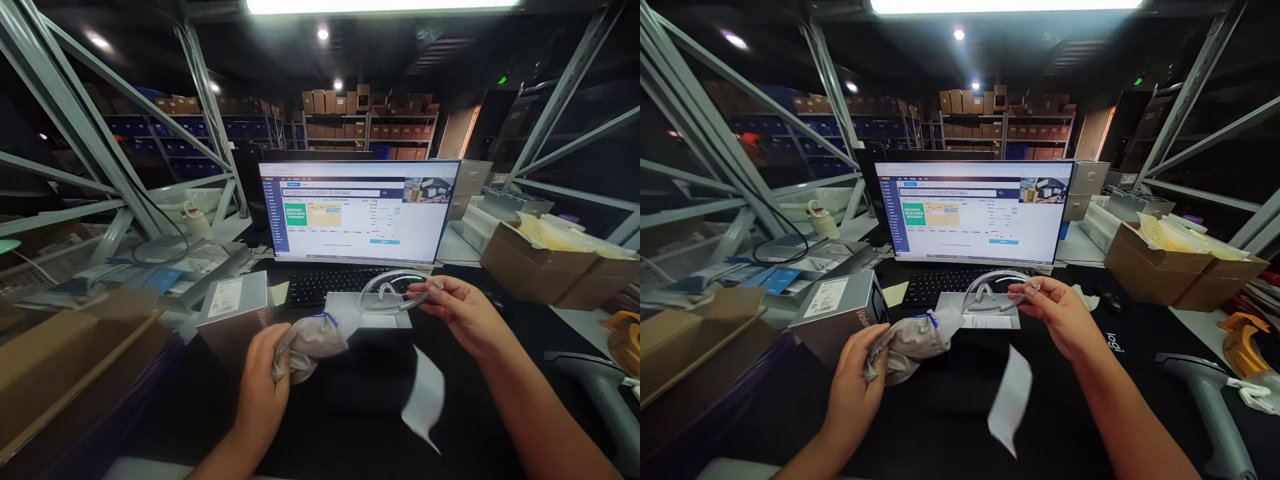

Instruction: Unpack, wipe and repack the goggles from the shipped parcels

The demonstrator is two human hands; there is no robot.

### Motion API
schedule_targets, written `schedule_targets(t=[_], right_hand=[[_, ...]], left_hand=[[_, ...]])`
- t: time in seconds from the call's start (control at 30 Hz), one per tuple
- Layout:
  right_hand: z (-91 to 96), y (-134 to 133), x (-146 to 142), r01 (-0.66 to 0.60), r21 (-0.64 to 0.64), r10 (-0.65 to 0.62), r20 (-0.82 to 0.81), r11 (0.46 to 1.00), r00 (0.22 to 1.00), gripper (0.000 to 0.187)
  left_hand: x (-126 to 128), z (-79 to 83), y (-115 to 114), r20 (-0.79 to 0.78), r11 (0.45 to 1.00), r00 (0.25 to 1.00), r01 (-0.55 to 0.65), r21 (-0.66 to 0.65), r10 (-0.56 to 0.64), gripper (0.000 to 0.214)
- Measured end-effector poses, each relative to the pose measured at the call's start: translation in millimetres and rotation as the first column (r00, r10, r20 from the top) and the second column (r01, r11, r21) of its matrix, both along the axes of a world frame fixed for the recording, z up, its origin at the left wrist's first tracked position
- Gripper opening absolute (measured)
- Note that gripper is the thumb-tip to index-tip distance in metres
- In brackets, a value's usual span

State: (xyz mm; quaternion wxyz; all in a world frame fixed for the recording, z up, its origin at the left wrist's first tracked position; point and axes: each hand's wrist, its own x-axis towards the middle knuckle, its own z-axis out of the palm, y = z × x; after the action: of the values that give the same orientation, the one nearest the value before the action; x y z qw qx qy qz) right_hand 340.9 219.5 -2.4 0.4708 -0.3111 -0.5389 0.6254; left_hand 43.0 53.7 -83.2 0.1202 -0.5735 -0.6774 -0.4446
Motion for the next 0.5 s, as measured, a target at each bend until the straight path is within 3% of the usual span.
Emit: schedule_targets(t=[0.07,0.13,0.2,0.27,0.33,0.4,0.47,0.5], right_hand=[[-3.4,4,-2,0.054,0.022,-0.053,-0.019,0.998,0.998,0.032],[-13.6,4,-14,0.11,0.053,-0.108,-0.048,0.992,0.993,0.032],[-30.2,-1,-35,0.187,0.084,-0.179,-0.089,0.979,0.98,0.03],[-48.9,-9,-56,0.258,0.109,-0.245,-0.121,0.96,0.962,0.028],[-63.6,-17,-72,0.28,0.125,-0.262,-0.14,0.952,0.955,0.026],[-70.4,-21,-79,0.261,0.141,-0.238,-0.16,0.955,0.958,0.023],[-69.5,-20,-77,0.256,0.161,-0.225,-0.188,0.953,0.956,0.02],[-67.3,-18,-75,0.266,0.17,-0.23,-0.205,0.949,0.952,0.019]], left_hand=[[-3,-5.2,-8,-0.316,0.985,0.946,-0.122,-0.119,0.078,0.043],[-2,-9.7,-15,-0.567,0.943,0.817,-0.26,-0.207,0.101,0.048],[2,-10.9,-21,-0.691,0.926,0.72,-0.303,-0.225,0.068,0.041],[7,-6.8,-26,-0.704,0.936,0.708,-0.283,-0.207,0.058,0.031],[13,1.9,-31,-0.642,0.965,0.765,-0.201,-0.171,0.045,0.031],[20,12.5,-37,-0.54,0.993,0.841,-0.034,-0.11,-0.031,0.038],[34,21.6,-39,-0.425,0.974,0.876,0.21,-0.088,-0.227,0.045],[43,24.7,-37,-0.352,0.928,0.859,0.352,-0.121,-0.371,0.047]])
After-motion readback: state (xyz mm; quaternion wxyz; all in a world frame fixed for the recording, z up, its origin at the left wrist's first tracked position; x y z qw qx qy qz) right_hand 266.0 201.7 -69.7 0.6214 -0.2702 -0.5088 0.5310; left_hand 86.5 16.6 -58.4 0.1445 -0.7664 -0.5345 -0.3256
